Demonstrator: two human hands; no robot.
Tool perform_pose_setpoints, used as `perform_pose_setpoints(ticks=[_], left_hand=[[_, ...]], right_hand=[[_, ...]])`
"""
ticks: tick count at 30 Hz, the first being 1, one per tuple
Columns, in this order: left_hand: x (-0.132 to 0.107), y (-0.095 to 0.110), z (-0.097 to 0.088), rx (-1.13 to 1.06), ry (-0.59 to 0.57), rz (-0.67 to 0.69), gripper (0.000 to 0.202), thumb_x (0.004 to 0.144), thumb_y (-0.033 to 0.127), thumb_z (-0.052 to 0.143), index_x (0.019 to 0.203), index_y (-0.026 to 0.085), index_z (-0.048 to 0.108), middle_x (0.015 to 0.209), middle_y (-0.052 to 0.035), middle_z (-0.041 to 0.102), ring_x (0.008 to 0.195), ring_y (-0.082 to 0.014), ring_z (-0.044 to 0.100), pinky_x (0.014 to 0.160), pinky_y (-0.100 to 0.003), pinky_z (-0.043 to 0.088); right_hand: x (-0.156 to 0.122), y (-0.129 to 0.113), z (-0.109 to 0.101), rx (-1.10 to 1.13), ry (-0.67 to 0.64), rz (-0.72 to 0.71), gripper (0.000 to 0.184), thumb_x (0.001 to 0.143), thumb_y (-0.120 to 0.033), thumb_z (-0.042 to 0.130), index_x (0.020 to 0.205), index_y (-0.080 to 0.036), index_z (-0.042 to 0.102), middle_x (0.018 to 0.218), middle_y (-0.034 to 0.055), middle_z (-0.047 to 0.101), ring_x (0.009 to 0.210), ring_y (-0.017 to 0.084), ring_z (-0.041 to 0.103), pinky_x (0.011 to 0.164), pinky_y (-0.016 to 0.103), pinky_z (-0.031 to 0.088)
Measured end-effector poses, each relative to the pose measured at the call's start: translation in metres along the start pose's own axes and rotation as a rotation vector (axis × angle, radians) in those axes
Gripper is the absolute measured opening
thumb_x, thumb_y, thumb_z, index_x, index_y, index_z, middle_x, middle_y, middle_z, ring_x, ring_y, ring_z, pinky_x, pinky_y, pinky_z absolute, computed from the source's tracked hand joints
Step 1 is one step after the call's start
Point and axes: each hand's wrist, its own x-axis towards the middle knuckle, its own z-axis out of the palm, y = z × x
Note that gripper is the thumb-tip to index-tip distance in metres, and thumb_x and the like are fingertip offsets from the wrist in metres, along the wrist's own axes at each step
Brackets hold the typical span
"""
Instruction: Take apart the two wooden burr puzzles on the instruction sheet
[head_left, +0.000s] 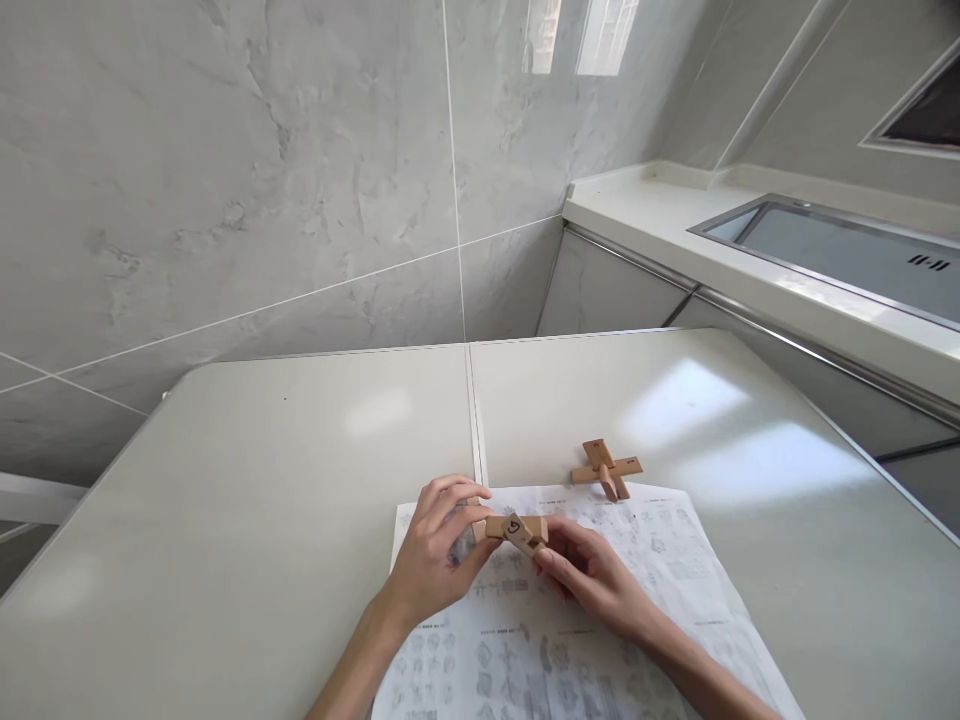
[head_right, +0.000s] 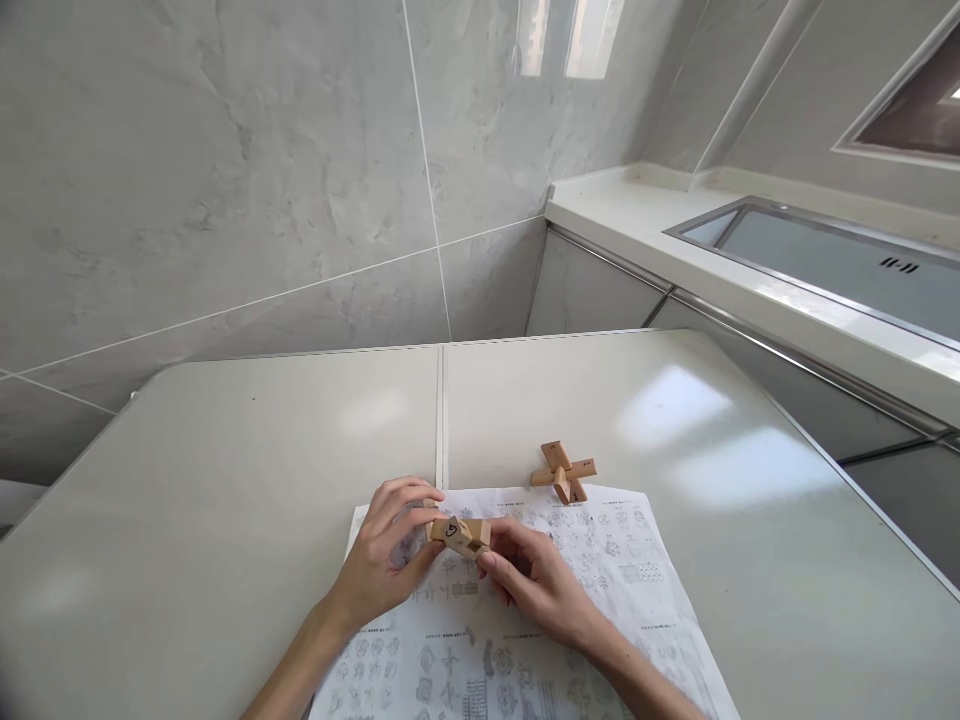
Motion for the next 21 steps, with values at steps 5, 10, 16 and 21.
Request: perform_pose_setpoints(ticks=[5,10,16,21], left_hand=[[0.002,0.003,0.0,-0.007,0.0,0.016,0.011,0.103,0.026,0.067,0.114,0.027,0.067,0.121,-0.0067,0.072,0.122,-0.0262,0.059,0.102,-0.044,0.053],[0.002,0.007,0.001,-0.005,-0.002,0.027,0.005,0.101,0.026,0.067,0.105,0.026,0.065,0.113,-0.0066,0.071,0.111,-0.0252,0.064,0.093,-0.042,0.054],[0.002,0.006,0.001,0.099,0.102,0.066,0.01,0.096,0.025,0.071,0.096,0.024,0.061,0.106,-0.0054,0.073,0.104,-0.0248,0.066,0.088,-0.041,0.052],[0.004,-0.004,-0.009,0.271,0.279,-0.003,0.018,0.09,0.019,0.074,0.086,0.023,0.057,0.102,-0.0056,0.071,0.101,-0.0254,0.065,0.089,-0.044,0.052]], right_hand=[[-0.002,-0.007,-0.001,0.009,-0.069,-0.014,0.031,0.109,-0.051,0.056,0.103,-0.021,0.061,0.074,-0.0016,0.056,0.061,0.014,0.049,0.058,0.027,0.037],[-0.004,-0.003,0.005,-0.106,-0.002,-0.075,0.024,0.11,-0.047,0.053,0.111,-0.023,0.06,0.071,-0.003,0.052,0.062,0.016,0.048,0.059,0.029,0.036],[-0.003,0.005,0.008,-0.244,0.118,-0.132,0.022,0.108,-0.044,0.057,0.111,-0.022,0.063,0.076,-0.0014,0.054,0.064,0.016,0.047,0.06,0.03,0.036],[0.0,0.007,0.01,-0.288,0.266,-0.124,0.023,0.107,-0.045,0.057,0.105,-0.022,0.061,0.069,-0.0034,0.051,0.058,0.015,0.046,0.053,0.028,0.034]])
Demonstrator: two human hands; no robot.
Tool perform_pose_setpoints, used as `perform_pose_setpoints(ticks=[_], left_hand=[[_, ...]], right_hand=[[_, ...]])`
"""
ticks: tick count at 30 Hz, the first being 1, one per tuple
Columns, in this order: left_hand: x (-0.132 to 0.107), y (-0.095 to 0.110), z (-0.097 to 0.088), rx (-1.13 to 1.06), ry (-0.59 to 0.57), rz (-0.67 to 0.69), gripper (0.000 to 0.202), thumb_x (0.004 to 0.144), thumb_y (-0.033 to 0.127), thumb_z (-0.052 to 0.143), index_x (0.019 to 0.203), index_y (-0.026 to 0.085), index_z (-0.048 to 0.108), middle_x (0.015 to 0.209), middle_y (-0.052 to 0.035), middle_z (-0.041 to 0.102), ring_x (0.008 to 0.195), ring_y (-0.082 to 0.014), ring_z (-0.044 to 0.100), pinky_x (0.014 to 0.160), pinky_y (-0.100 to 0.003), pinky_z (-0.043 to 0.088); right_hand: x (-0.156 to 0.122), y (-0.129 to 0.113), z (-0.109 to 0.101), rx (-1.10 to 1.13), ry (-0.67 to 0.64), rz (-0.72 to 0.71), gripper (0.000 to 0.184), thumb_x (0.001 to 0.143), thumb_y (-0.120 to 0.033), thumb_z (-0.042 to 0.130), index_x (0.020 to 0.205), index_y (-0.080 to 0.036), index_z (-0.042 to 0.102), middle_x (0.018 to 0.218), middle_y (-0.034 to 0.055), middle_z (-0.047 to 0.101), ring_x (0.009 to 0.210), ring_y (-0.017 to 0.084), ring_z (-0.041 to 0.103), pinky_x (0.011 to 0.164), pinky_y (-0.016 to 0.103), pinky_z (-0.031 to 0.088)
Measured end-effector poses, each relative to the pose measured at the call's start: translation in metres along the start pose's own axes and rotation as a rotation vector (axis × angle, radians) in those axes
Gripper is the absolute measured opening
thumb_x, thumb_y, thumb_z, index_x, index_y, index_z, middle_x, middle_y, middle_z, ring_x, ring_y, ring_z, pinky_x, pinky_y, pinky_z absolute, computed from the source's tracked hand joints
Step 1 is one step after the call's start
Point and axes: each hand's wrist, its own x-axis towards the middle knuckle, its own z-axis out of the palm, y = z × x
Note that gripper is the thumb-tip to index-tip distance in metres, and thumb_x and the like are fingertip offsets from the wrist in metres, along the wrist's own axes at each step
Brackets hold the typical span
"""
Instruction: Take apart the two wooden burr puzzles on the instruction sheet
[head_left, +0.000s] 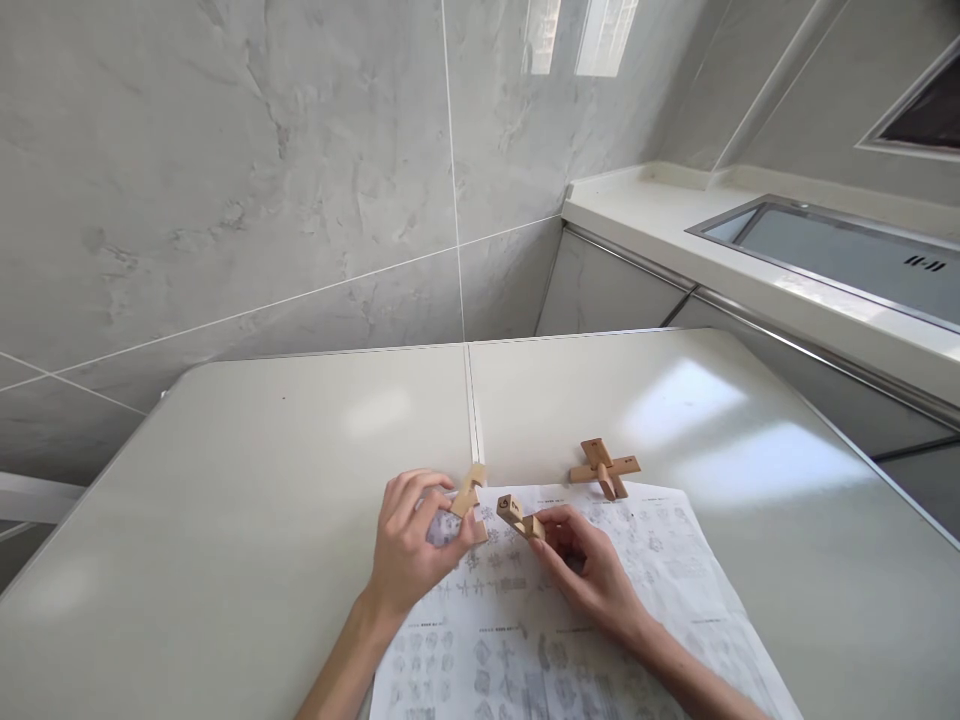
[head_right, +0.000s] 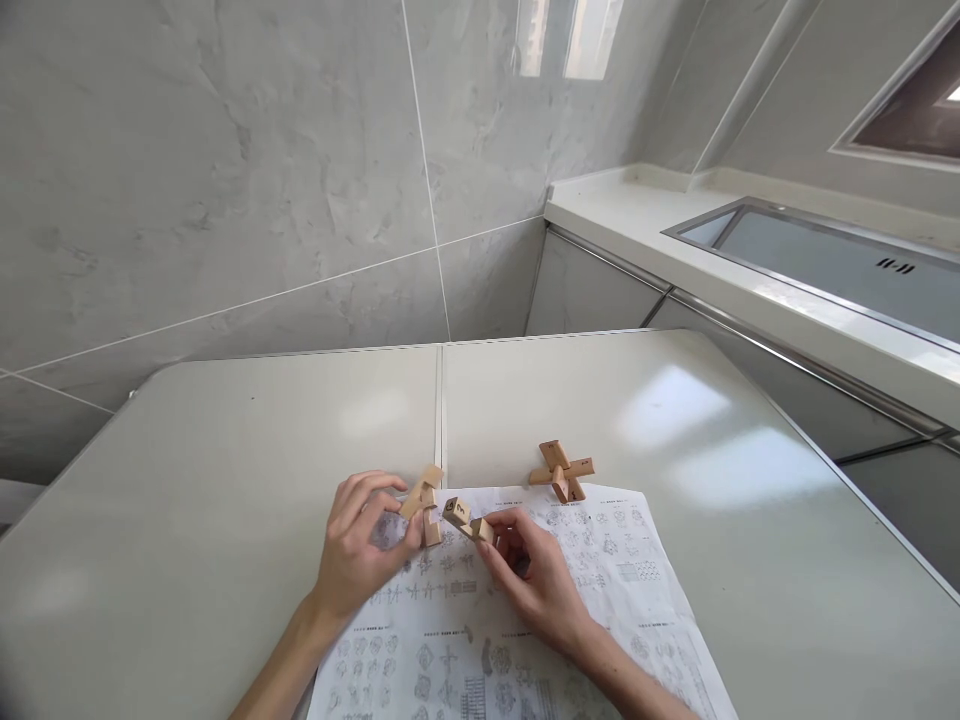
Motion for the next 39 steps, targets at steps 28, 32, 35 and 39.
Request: perform_pose_setpoints(ticks=[28,32,35,39], left_hand=[[-0.006,-0.011,0.0,-0.023,-0.407,-0.048,0.078,0.083,0.057,0.085,0.144,0.023,0.051,0.157,-0.018,0.053,0.148,-0.0405,0.047,0.116,-0.061,0.049],[-0.009,-0.016,0.002,-0.059,-0.423,-0.089,0.085,0.087,0.059,0.081,0.156,0.03,0.042,0.146,-0.0124,0.065,0.139,-0.0348,0.06,0.112,-0.056,0.055],[-0.01,-0.015,0.003,-0.07,-0.398,-0.084,0.081,0.087,0.057,0.082,0.154,0.032,0.045,0.142,-0.0103,0.069,0.135,-0.0341,0.064,0.108,-0.054,0.058],[-0.011,-0.012,0.003,-0.102,-0.385,-0.038,0.079,0.085,0.056,0.085,0.15,0.03,0.049,0.133,-0.0101,0.072,0.126,-0.0332,0.068,0.101,-0.051,0.06]], right_hand=[[0.001,-0.001,0.009,-0.322,0.121,-0.007,0.021,0.103,-0.043,0.059,0.093,-0.025,0.056,0.068,-0.0011,0.061,0.056,0.017,0.056,0.054,0.029,0.042],[0.002,-0.002,0.01,-0.345,0.137,-0.019,0.026,0.103,-0.048,0.06,0.092,-0.025,0.057,0.067,-0.0003,0.063,0.055,0.017,0.057,0.054,0.029,0.042],[0.002,0.0,0.012,-0.37,0.154,-0.027,0.029,0.103,-0.052,0.06,0.092,-0.025,0.058,0.066,-0.0001,0.064,0.054,0.018,0.058,0.053,0.029,0.042],[0.001,0.006,0.013,-0.411,0.156,-0.036,0.03,0.101,-0.053,0.063,0.091,-0.025,0.058,0.063,-0.0012,0.064,0.05,0.018,0.057,0.052,0.029,0.041]])
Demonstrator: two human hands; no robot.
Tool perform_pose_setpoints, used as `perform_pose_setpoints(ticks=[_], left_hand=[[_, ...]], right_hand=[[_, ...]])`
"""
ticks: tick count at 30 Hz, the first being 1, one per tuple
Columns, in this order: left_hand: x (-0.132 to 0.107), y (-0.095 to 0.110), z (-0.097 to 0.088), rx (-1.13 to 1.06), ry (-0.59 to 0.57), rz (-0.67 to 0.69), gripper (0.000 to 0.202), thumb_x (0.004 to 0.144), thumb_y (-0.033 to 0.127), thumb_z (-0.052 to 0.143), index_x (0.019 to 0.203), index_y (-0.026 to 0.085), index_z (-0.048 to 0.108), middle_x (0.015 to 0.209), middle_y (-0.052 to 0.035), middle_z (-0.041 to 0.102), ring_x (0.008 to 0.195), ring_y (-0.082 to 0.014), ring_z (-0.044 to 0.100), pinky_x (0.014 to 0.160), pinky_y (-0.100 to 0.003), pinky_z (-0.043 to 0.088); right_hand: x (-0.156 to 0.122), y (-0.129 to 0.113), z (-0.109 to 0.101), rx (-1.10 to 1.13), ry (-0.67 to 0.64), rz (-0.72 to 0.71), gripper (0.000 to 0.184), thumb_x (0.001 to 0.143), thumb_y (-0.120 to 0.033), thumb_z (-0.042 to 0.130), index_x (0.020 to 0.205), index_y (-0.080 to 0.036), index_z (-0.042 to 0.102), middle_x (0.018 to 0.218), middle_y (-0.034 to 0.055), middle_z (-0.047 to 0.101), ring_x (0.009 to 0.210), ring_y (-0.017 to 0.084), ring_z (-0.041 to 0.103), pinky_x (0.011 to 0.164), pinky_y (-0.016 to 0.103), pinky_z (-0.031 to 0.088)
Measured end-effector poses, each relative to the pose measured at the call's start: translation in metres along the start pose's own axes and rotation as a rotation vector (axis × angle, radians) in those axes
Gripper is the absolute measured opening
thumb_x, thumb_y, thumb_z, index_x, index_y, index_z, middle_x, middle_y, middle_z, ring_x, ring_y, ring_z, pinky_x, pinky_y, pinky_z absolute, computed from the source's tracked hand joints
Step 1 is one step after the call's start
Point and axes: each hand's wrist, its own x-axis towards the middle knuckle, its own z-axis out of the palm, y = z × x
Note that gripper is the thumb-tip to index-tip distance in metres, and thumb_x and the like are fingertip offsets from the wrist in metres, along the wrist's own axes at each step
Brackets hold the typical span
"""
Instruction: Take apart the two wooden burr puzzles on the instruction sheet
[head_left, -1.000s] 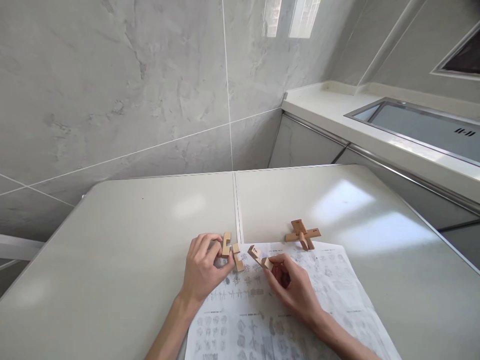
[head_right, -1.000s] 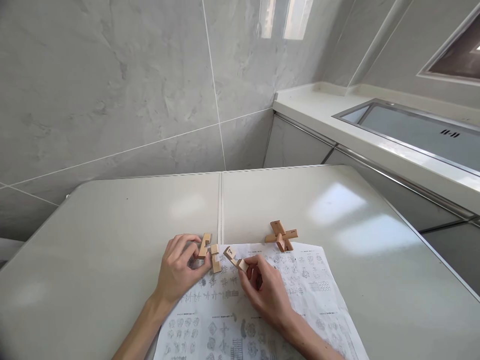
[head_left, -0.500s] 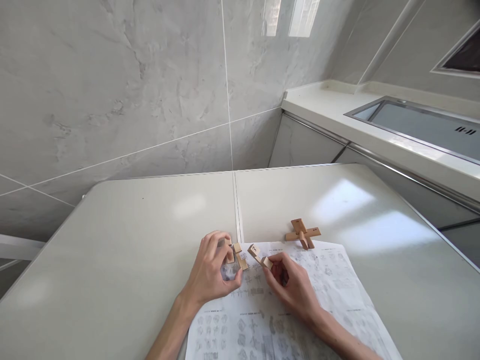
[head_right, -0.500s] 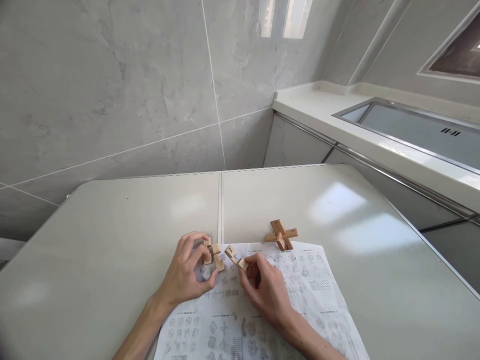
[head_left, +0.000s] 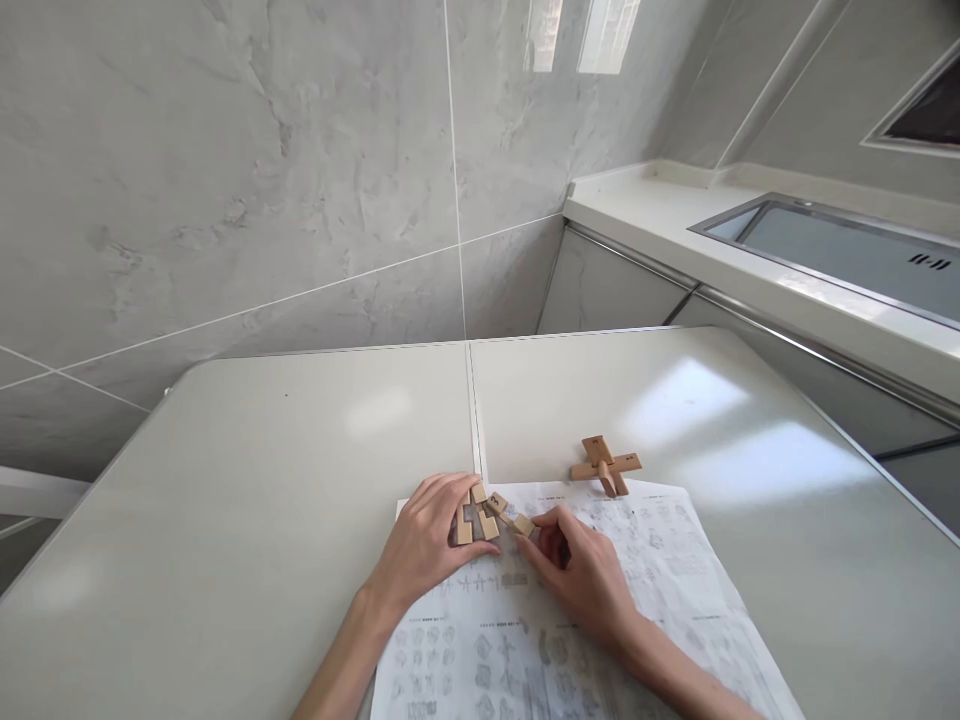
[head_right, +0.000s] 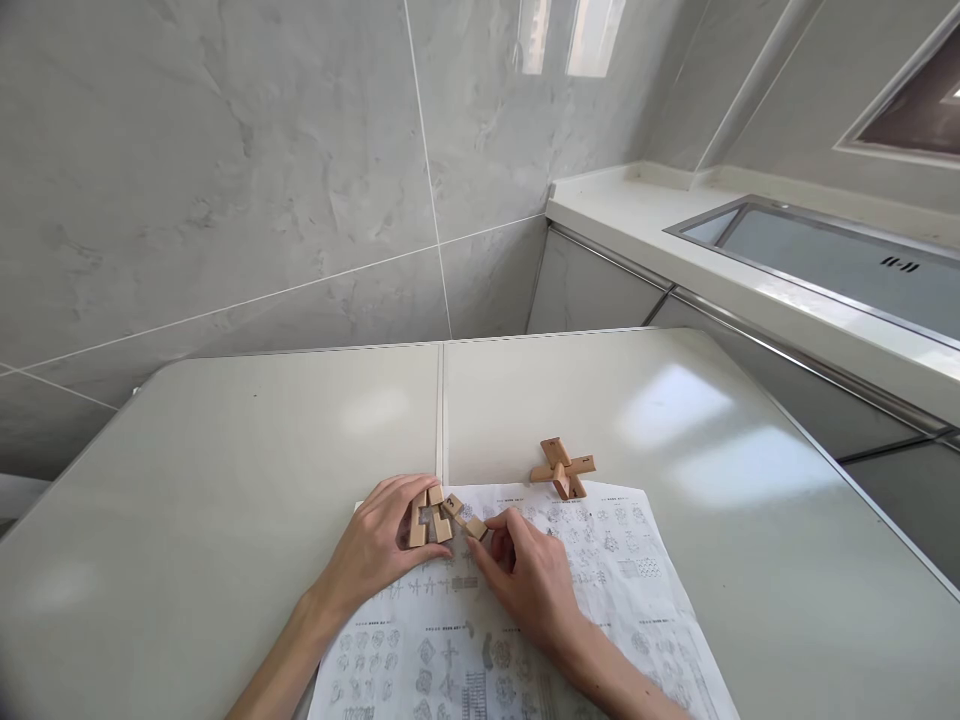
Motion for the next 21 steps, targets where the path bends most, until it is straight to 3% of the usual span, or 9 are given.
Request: perform_pose_setpoints(ticks=[6,10,17,21], left_hand=[[0.0,0.004,0.0,0.001,-0.024,0.037,0.075,0.085,0.052,0.087,0.146,0.028,0.051,0.121,-0.008,0.074,0.111,-0.0292,0.07,0.091,-0.044,0.059],[0.002,0.007,-0.001,-0.005,-0.071,0.039,0.07,0.089,0.043,0.085,0.146,0.027,0.048,0.123,-0.0078,0.072,0.112,-0.0283,0.067,0.095,-0.044,0.055],[0.004,0.009,-0.005,0.021,-0.057,0.046,0.07,0.087,0.044,0.085,0.143,0.025,0.049,0.121,-0.0078,0.071,0.107,-0.0281,0.066,0.096,-0.045,0.05],[0.004,0.013,-0.004,-0.022,-0.11,0.06,0.073,0.082,0.04,0.089,0.142,0.026,0.05,0.122,-0.0073,0.071,0.107,-0.028,0.065,0.097,-0.045,0.05]], right_hand=[[-0.001,0.003,0.002,-0.089,-0.034,-0.079,0.025,0.099,-0.047,0.069,0.091,-0.025,0.06,0.066,-0.001,0.067,0.054,0.018,0.061,0.055,0.028,0.04],[-0.001,-0.001,0.001,-0.154,-0.02,-0.133,0.028,0.103,-0.046,0.064,0.086,-0.025,0.056,0.062,-0.0025,0.063,0.05,0.016,0.058,0.052,0.027,0.037],[-0.003,-0.002,0.003,-0.223,0.014,-0.198,0.026,0.102,-0.037,0.063,0.083,-0.025,0.05,0.058,-0.0055,0.056,0.047,0.014,0.053,0.051,0.026,0.033],[-0.004,-0.002,0.003,-0.218,0.047,-0.217,0.031,0.102,-0.04,0.064,0.08,-0.024,0.05,0.057,-0.0056,0.056,0.047,0.013,0.052,0.051,0.025,0.032]])
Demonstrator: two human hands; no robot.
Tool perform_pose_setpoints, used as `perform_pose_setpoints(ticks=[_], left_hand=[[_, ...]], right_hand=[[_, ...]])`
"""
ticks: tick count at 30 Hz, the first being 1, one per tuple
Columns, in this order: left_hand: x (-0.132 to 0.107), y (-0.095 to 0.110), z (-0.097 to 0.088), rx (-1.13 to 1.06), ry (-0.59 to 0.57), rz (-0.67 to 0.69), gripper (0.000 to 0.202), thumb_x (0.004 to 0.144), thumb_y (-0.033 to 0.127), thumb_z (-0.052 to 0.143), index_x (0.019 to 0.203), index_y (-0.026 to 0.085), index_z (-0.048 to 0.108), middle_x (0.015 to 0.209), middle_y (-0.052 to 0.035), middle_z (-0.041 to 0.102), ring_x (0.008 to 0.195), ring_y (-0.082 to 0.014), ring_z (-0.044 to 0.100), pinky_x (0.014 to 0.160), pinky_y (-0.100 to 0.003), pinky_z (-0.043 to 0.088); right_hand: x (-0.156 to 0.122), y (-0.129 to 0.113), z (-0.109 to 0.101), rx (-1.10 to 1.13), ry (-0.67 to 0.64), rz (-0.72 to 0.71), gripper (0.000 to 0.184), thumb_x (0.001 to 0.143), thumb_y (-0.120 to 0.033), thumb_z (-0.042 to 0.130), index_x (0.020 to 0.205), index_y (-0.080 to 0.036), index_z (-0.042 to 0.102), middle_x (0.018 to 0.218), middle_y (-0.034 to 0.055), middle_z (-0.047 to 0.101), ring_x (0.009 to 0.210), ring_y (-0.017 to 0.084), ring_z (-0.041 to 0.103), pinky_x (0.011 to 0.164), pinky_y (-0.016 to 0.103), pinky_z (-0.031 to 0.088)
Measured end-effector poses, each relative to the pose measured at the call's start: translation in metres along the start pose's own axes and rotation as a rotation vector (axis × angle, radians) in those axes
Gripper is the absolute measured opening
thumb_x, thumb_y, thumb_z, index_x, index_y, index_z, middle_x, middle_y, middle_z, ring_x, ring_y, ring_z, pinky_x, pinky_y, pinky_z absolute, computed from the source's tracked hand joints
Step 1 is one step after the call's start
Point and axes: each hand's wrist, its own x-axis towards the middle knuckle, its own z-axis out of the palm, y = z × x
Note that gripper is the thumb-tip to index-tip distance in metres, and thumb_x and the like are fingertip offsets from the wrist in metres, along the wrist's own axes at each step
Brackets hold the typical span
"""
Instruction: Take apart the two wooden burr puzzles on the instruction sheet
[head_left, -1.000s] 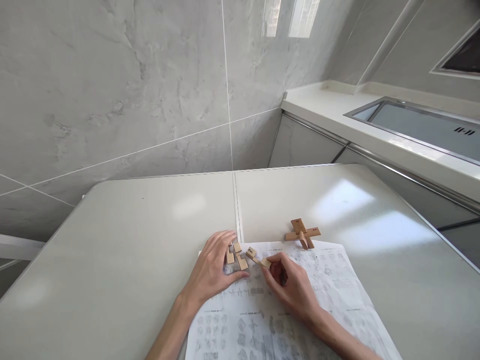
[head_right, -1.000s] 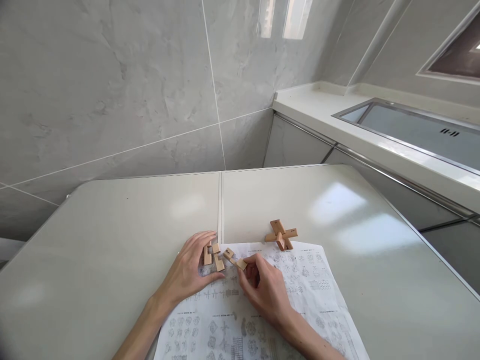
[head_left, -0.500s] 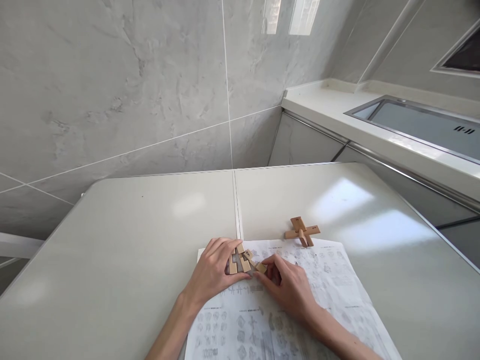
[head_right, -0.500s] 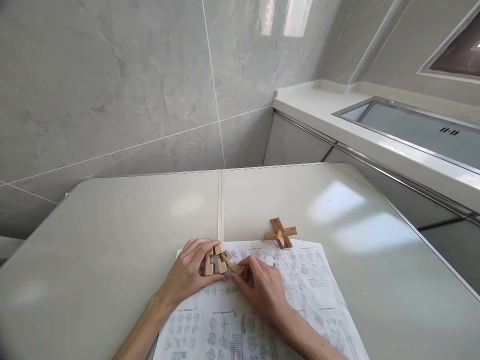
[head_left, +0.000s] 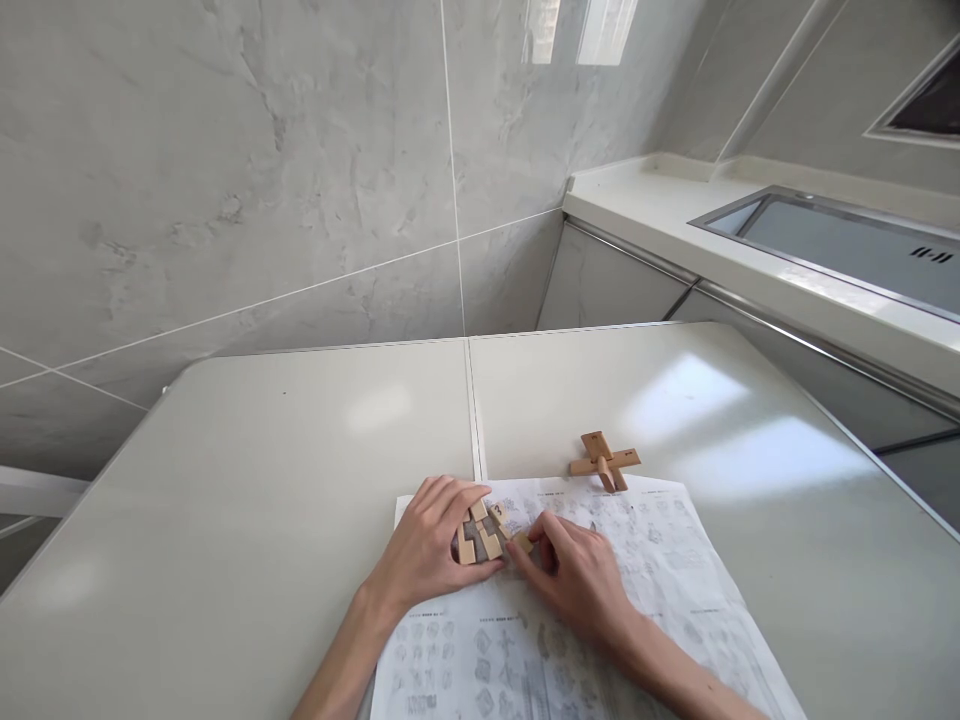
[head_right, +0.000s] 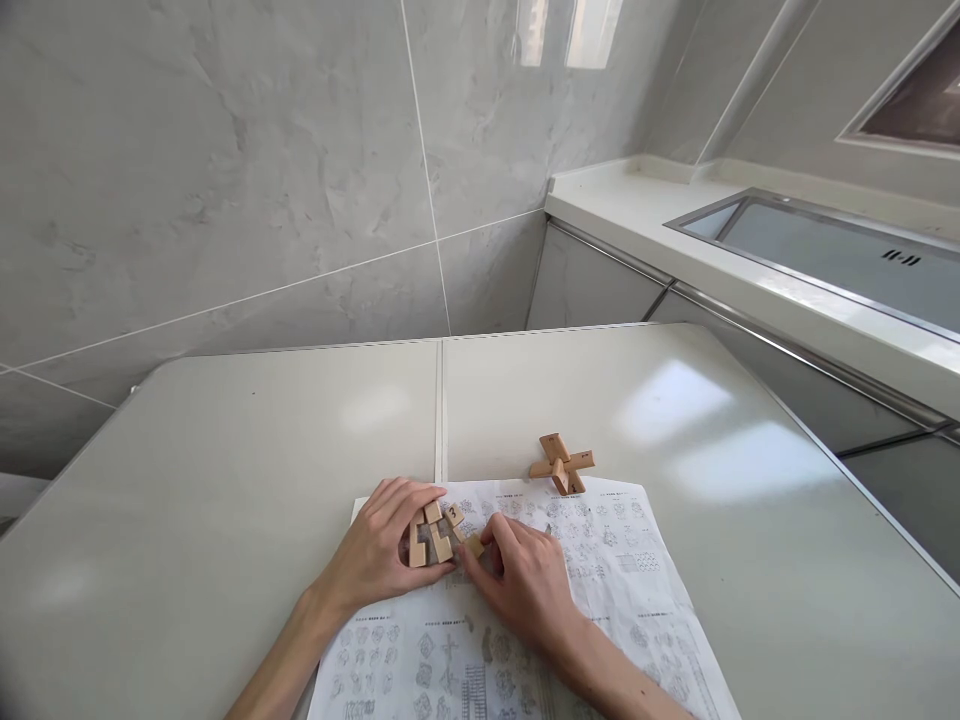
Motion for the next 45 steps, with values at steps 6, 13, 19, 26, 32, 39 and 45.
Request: perform_pose_setpoints(ticks=[6,13,19,26,32,39,45], left_hand=[[0.003,0.01,0.007,-0.016,-0.009,0.052,0.077,0.079,0.041,0.091,0.142,0.025,0.05,0.13,-0.0103,0.069,0.114,-0.031,0.064,0.099,-0.046,0.05],[0.004,0.009,0.01,-0.022,0.0,0.067,0.053,0.091,0.029,0.079,0.138,0.026,0.055,0.124,-0.0084,0.071,0.114,-0.0276,0.065,0.098,-0.044,0.05],[0.001,-0.004,-0.003,0.06,0.043,-0.001,0.039,0.084,0.022,0.076,0.122,0.027,0.066,0.122,-0.0082,0.067,0.109,-0.0278,0.063,0.094,-0.045,0.05],[0.0,-0.02,-0.02,0.077,0.058,-0.035,0.035,0.083,0.019,0.072,0.117,0.025,0.064,0.119,-0.0066,0.068,0.111,-0.0271,0.063,0.097,-0.045,0.049],[-0.001,-0.023,-0.02,0.089,0.088,-0.068,0.037,0.083,0.024,0.073,0.119,0.025,0.063,0.121,-0.0076,0.069,0.108,-0.028,0.063,0.095,-0.046,0.05],[0.002,0.0,-0.012,0.016,0.297,0.015,0.039,0.085,0.017,0.07,0.122,0.025,0.061,0.116,-0.009,0.067,0.11,-0.0297,0.06,0.096,-0.049,0.05],[0.0,0.056,0.021,-0.896,0.124,-0.242,0.012,0.096,0.033,0.059,0.104,0.024,0.057,0.097,-0.005,0.054,0.086,-0.0212,0.055,0.079,-0.038,0.052]], right_hand=[[0.001,0.0,-0.004,0.055,-0.069,-0.055,0.025,0.105,-0.038,0.06,0.086,-0.023,0.062,0.064,-0.0025,0.064,0.055,0.015,0.06,0.057,0.027,0.036],[0.005,-0.001,-0.008,0.14,-0.11,-0.027,0.026,0.11,-0.034,0.053,0.092,-0.023,0.067,0.073,-0.0003,0.071,0.059,0.015,0.064,0.057,0.027,0.036],[0.005,0.003,-0.007,0.134,-0.118,-0.015,0.026,0.11,-0.033,0.052,0.091,-0.023,0.066,0.07,-0.0004,0.07,0.056,0.016,0.061,0.055,0.027,0.034],[0.004,0.007,-0.005,0.129,-0.125,-0.021,0.024,0.109,-0.031,0.051,0.092,-0.023,0.065,0.072,0.0002,0.071,0.059,0.017,0.062,0.056,0.028,0.034],[0.005,0.007,-0.006,0.122,-0.124,-0.024,0.024,0.109,-0.029,0.051,0.09,-0.023,0.065,0.072,-0.0003,0.071,0.058,0.016,0.061,0.057,0.028,0.035],[0.006,0.006,-0.008,0.139,-0.125,-0.012,0.022,0.108,-0.028,0.053,0.09,-0.023,0.065,0.073,-0.0012,0.071,0.059,0.016,0.061,0.057,0.028,0.034],[0.006,0.006,-0.008,0.161,-0.126,-0.013,0.022,0.103,-0.021,0.053,0.084,-0.022,0.064,0.069,-0.0012,0.07,0.055,0.014,0.059,0.055,0.026,0.033]])
